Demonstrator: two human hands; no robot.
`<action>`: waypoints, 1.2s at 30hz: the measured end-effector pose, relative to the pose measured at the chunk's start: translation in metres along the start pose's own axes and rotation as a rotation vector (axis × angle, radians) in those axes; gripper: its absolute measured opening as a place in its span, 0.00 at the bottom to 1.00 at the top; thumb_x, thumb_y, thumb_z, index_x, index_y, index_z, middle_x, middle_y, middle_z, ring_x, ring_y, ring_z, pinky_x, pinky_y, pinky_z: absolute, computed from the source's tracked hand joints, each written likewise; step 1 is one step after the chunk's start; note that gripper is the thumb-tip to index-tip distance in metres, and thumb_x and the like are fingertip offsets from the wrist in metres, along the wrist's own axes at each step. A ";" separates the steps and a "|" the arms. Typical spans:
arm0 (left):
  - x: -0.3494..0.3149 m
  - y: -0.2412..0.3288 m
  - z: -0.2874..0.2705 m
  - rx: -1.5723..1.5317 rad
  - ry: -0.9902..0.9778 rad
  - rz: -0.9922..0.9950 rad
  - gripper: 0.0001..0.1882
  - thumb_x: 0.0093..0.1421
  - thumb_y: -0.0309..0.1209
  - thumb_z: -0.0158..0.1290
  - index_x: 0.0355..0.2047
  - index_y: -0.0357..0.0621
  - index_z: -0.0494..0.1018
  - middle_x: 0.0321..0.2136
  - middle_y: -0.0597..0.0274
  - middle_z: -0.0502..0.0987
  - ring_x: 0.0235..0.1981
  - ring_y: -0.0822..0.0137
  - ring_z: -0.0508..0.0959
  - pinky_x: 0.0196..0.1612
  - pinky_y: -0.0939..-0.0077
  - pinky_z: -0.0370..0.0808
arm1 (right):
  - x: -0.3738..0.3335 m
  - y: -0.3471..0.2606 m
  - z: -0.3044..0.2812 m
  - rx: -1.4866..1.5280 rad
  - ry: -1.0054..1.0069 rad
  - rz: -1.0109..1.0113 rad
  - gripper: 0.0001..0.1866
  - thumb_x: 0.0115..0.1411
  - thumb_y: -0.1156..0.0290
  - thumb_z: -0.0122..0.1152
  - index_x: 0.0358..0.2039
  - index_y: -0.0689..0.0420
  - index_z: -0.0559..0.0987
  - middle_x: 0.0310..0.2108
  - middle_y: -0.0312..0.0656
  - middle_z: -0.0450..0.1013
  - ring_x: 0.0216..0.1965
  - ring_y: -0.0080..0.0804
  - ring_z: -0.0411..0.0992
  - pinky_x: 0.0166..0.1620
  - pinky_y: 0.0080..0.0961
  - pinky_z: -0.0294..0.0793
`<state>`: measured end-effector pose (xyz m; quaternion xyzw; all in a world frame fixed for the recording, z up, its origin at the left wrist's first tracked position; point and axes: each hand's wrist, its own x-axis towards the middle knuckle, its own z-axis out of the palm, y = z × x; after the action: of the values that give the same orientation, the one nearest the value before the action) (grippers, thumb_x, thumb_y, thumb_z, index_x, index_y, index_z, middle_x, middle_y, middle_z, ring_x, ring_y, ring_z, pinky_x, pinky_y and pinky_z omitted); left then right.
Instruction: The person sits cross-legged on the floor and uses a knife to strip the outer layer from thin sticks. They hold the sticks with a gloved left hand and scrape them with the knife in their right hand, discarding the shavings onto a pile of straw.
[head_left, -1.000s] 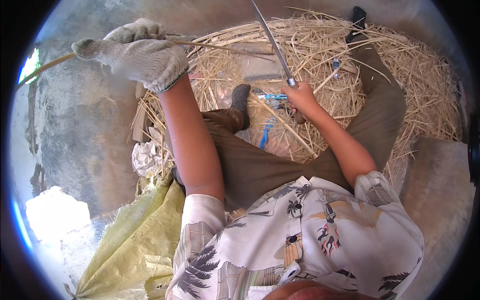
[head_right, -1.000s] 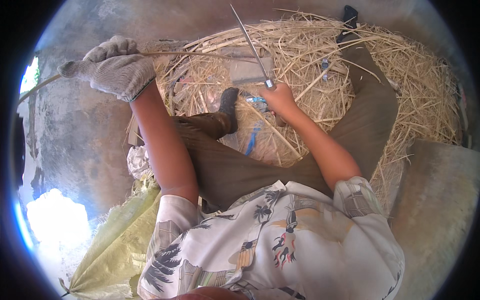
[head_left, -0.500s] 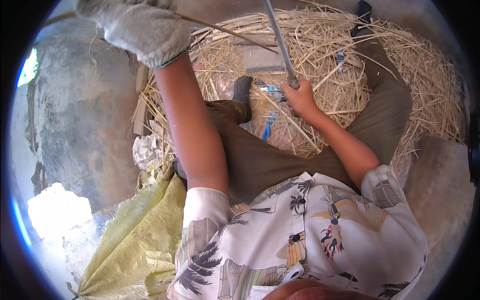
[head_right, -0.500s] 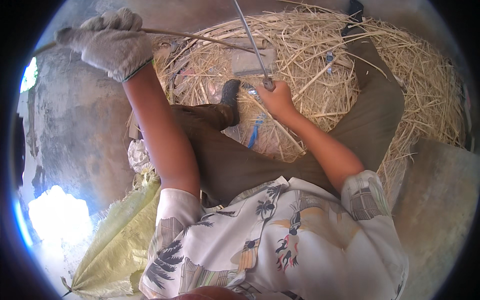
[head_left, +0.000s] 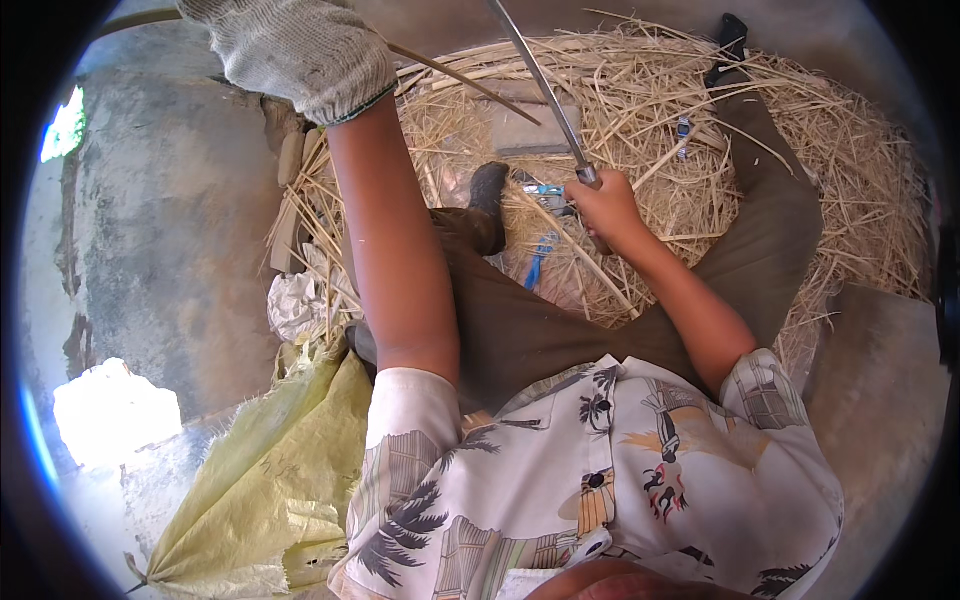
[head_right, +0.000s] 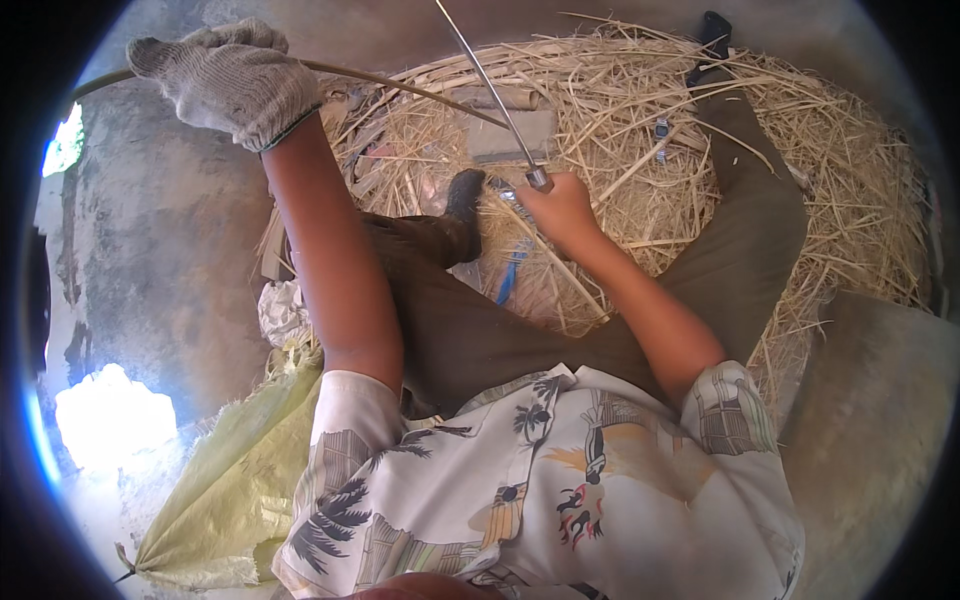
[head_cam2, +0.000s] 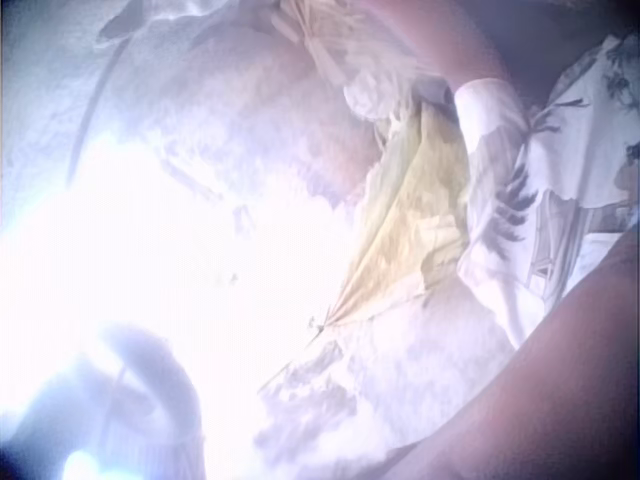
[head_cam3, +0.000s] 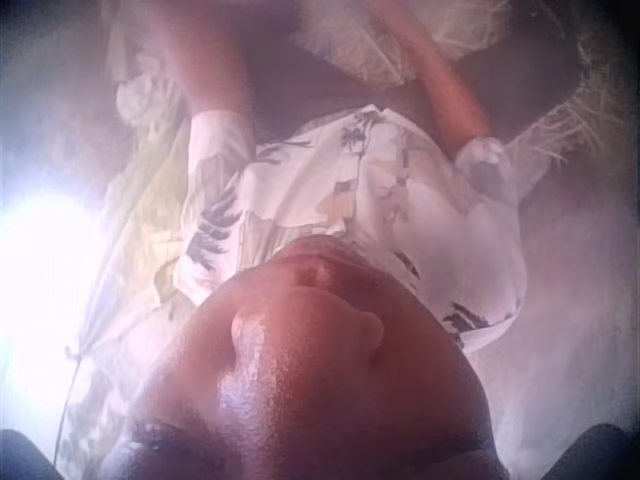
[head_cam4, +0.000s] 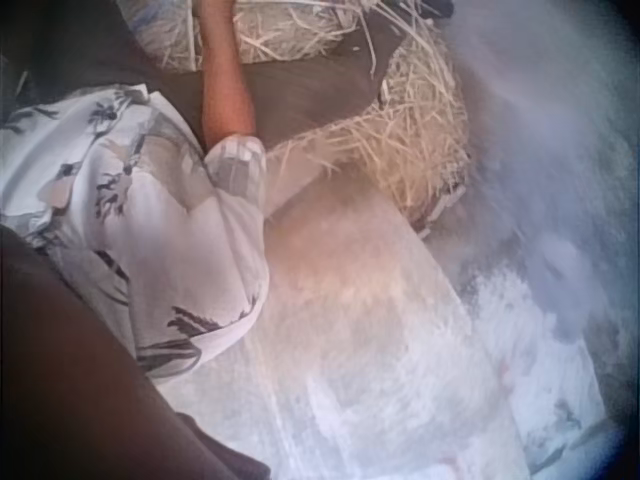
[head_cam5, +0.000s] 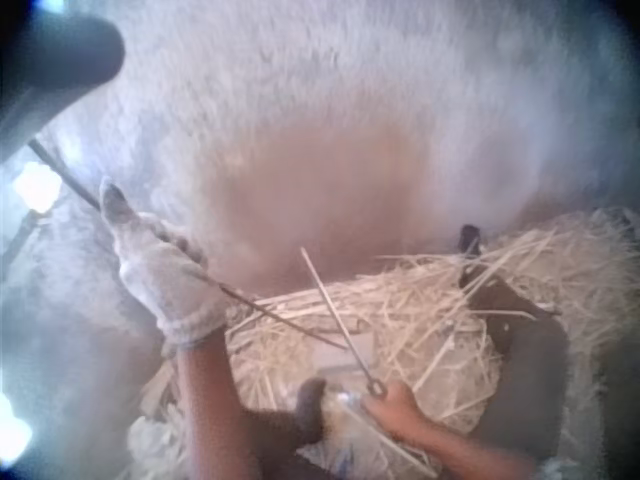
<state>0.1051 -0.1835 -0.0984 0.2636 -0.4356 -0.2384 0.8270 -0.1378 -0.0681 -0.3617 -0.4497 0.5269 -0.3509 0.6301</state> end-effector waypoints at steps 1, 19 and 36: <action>0.002 -0.005 -0.004 -0.003 -0.012 0.033 0.26 0.70 0.56 0.40 0.33 0.46 0.72 0.19 0.62 0.73 0.13 0.67 0.72 0.13 0.72 0.69 | -0.003 0.004 0.005 -0.010 0.022 -0.032 0.10 0.54 0.71 0.62 0.19 0.59 0.73 0.12 0.33 0.65 0.09 0.19 0.61 0.13 0.23 0.60; 0.025 -0.038 -0.026 0.294 0.009 0.179 0.17 0.74 0.44 0.34 0.49 0.45 0.64 0.27 0.67 0.73 0.21 0.74 0.76 0.22 0.79 0.76 | -0.017 0.024 0.020 0.284 -0.029 0.088 0.10 0.55 0.73 0.61 0.20 0.58 0.71 0.12 0.33 0.64 0.09 0.20 0.60 0.13 0.22 0.58; -0.028 0.009 0.060 0.409 0.193 0.195 0.25 0.71 0.54 0.39 0.29 0.47 0.65 0.18 0.70 0.65 0.17 0.75 0.66 0.21 0.76 0.65 | -0.020 -0.013 -0.001 0.178 -0.060 0.341 0.09 0.55 0.74 0.60 0.20 0.58 0.71 0.12 0.33 0.63 0.09 0.19 0.58 0.12 0.22 0.57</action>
<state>0.0416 -0.1728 -0.0809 0.4038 -0.4172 -0.0382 0.8133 -0.1425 -0.0551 -0.3423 -0.3068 0.5434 -0.2707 0.7331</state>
